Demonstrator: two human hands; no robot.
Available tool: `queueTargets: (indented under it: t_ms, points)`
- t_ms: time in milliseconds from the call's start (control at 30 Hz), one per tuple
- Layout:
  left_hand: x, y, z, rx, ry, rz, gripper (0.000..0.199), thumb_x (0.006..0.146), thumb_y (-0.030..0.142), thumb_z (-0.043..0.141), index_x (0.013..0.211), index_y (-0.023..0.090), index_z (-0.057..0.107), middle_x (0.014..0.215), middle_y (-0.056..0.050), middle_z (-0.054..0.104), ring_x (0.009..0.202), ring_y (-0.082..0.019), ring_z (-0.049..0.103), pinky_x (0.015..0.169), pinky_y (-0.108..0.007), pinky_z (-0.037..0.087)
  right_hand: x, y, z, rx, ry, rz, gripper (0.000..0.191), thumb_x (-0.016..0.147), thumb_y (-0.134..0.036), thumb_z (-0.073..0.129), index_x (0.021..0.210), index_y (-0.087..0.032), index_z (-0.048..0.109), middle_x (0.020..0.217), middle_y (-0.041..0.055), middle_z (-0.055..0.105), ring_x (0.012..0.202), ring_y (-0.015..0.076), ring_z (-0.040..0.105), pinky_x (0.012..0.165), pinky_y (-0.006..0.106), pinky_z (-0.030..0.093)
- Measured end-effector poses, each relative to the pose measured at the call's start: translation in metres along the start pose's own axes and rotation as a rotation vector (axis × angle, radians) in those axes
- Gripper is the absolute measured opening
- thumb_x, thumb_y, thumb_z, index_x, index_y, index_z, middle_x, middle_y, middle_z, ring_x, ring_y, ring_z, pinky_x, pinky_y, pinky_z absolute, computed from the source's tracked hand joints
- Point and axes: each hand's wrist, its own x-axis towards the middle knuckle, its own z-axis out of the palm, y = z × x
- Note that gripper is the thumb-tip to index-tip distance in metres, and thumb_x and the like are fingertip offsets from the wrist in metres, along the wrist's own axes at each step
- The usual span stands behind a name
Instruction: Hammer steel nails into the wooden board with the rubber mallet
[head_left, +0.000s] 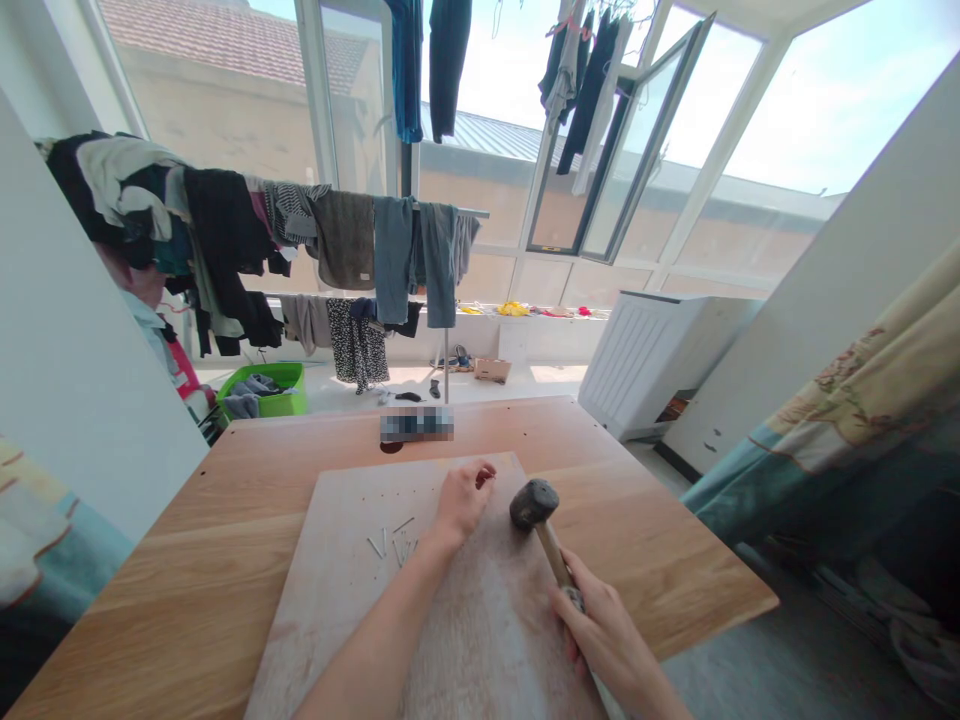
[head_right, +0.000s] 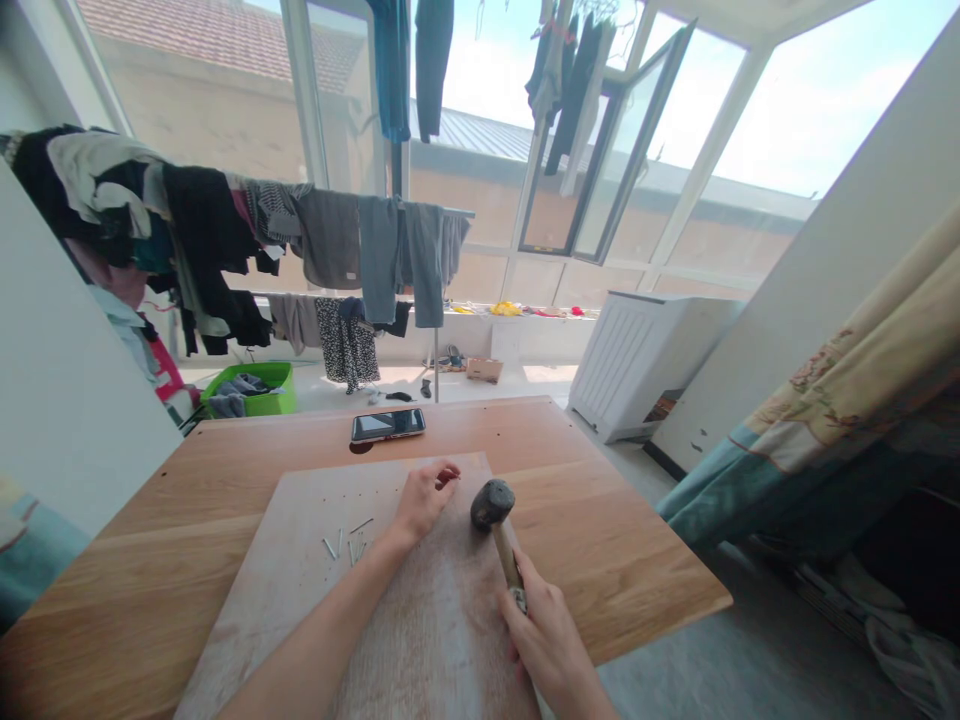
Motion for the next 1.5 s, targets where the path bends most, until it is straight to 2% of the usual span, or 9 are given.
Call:
queueTargets:
  t_ms: [100,367,700,933,1033,1133,1267,1367,1500]
  points:
    - [0.0,0.0,0.0,0.005,0.004,0.002,0.014,0.082,0.011,0.062,0.089,0.018,0.072,0.085,-0.004,0.076,0.076,-0.015,0.07,0.076,-0.026,0.054,0.002,-0.002,-0.003,0.013,-0.047,-0.001,0.059,0.085,-0.05,0.048,0.136,-0.019,0.05,0.058,-0.0049,0.055,0.034,0.0144,0.053,0.032,0.023,0.042]
    - [0.002,-0.004,0.003,-0.015,0.021,-0.008,0.016,0.082,0.011,0.063,0.093,0.018,0.072,0.083,-0.003,0.076,0.075,-0.015,0.07,0.073,-0.025,0.054,0.025,-0.002,-0.009,-0.014,-0.012,-0.084,0.06,0.086,-0.045,0.048,0.136,-0.011,0.049,0.05,-0.01,0.044,0.03,0.0092,0.041,0.029,0.018,0.036]
    - [0.002,-0.006,0.005,-0.041,0.032,-0.01,0.023,0.081,0.008,0.062,0.1,0.018,0.069,0.086,-0.003,0.077,0.072,-0.013,0.07,0.072,-0.024,0.054,0.048,-0.041,0.007,0.019,0.049,-0.177,0.051,0.091,-0.043,0.046,0.135,-0.018,0.052,0.059,-0.009,0.044,0.032,0.0078,0.043,0.028,0.017,0.035]
    - [0.0,0.008,-0.001,0.076,-0.019,-0.026,0.03,0.079,0.007,0.06,0.107,0.016,0.066,0.095,-0.005,0.076,0.077,-0.014,0.07,0.075,-0.023,0.054,0.041,-0.028,0.012,0.074,0.076,-0.109,0.056,0.091,-0.044,0.044,0.14,-0.017,0.049,0.061,-0.0078,0.045,0.033,0.0083,0.042,0.028,0.018,0.035]
    - [-0.002,0.02,-0.022,0.197,-0.071,-0.015,0.027,0.08,0.011,0.06,0.106,0.014,0.066,0.103,-0.009,0.074,0.084,-0.016,0.07,0.077,-0.025,0.054,0.037,-0.015,0.013,0.063,0.069,-0.075,0.061,0.091,-0.044,0.044,0.143,-0.013,0.046,0.059,-0.0073,0.045,0.033,0.0094,0.041,0.029,0.019,0.035]
    - [-0.01,0.029,-0.064,0.41,-0.195,0.008,0.024,0.075,0.01,0.06,0.097,0.017,0.068,0.096,-0.009,0.072,0.09,-0.023,0.069,0.084,-0.031,0.052,0.036,-0.005,0.013,0.005,0.054,-0.035,0.067,0.09,-0.045,0.043,0.146,-0.008,0.042,0.053,-0.0075,0.043,0.034,0.0125,0.043,0.03,0.022,0.038]
    - [-0.027,0.034,-0.118,0.716,-0.353,-0.056,0.022,0.064,0.006,0.066,0.083,0.016,0.066,0.09,-0.012,0.071,0.089,-0.031,0.07,0.08,-0.038,0.051,0.038,-0.002,0.014,-0.012,0.068,-0.048,0.065,0.09,-0.044,0.042,0.143,-0.006,0.046,0.049,-0.0071,0.043,0.034,0.0145,0.044,0.033,0.023,0.039]
    - [-0.038,0.033,-0.129,0.886,-0.452,-0.098,0.025,0.067,0.007,0.066,0.09,0.017,0.066,0.093,-0.013,0.072,0.088,-0.032,0.07,0.074,-0.036,0.051,0.038,-0.003,0.015,0.017,0.078,-0.047,0.061,0.089,-0.044,0.043,0.139,-0.009,0.05,0.053,-0.0058,0.046,0.034,0.0141,0.044,0.032,0.024,0.038]
    - [-0.036,0.029,-0.12,0.862,-0.444,-0.095,0.026,0.066,0.0,0.061,0.085,0.018,0.065,0.085,-0.011,0.071,0.083,-0.029,0.07,0.069,-0.032,0.048,0.039,-0.003,0.015,0.063,0.064,-0.036,0.057,0.088,-0.046,0.045,0.133,-0.013,0.053,0.057,-0.0052,0.047,0.034,0.0143,0.045,0.03,0.024,0.037]
